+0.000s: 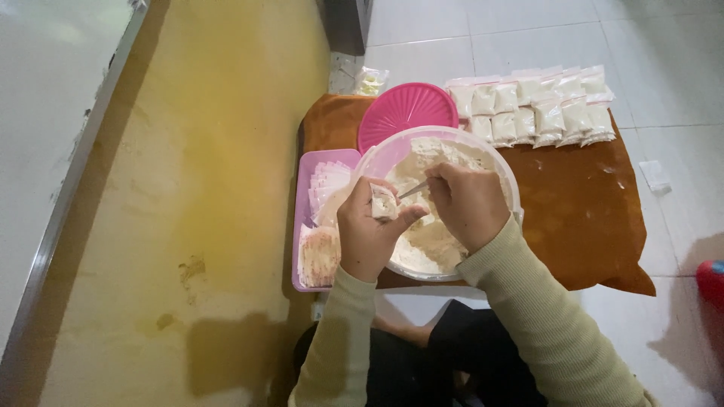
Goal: Packaging white food powder into small plastic bags using a spoon.
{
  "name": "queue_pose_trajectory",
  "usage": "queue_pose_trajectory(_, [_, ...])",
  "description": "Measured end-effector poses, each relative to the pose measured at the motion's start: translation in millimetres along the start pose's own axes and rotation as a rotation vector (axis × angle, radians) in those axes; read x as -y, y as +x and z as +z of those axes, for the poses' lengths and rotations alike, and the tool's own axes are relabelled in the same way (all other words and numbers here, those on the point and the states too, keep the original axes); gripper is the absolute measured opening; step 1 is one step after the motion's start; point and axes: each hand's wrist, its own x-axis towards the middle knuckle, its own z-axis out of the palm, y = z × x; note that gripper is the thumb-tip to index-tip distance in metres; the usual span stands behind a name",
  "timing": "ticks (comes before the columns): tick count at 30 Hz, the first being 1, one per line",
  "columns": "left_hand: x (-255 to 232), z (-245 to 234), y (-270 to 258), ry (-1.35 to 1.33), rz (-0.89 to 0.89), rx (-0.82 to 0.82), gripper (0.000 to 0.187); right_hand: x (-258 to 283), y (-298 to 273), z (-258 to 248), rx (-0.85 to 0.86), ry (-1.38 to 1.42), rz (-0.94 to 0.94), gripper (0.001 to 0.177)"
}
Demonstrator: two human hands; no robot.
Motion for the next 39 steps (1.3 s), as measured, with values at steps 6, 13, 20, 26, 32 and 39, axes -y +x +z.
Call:
queue_pose_trajectory(6, [4,1,-2,-0.024,0.002,-0.002,0.049,0,1,0,0.033,0.028,0.058,0.015])
queue_pose_trajectory(13, [3,1,-2,0.006,0.002,0.007,0.048,-3,4,3,0.113,-0.030,0.034,0.016])
queue_pose_trajectory(20, [0,0,0,0.004,-0.013,0.014,0.048,0,3,8,0.238,0.040,0.053,0.022])
queue_pose_trajectory(26, [1,0,-1,-0.003,-0.021,0.011,0.050,2,2,0,0.134,0.051,0.009,0.018])
queue_pose_trajectory(32, [-1,-1,0,-0.013,-0.009,0.017,0.049,0,-1,-6,0.006,0.127,0.053,0.014])
queue_pose_trajectory(39, [5,0,0,0.003,0.018,0.001,0.051,-4,-7,-9,-0.189,0.167,-0.047,0.013])
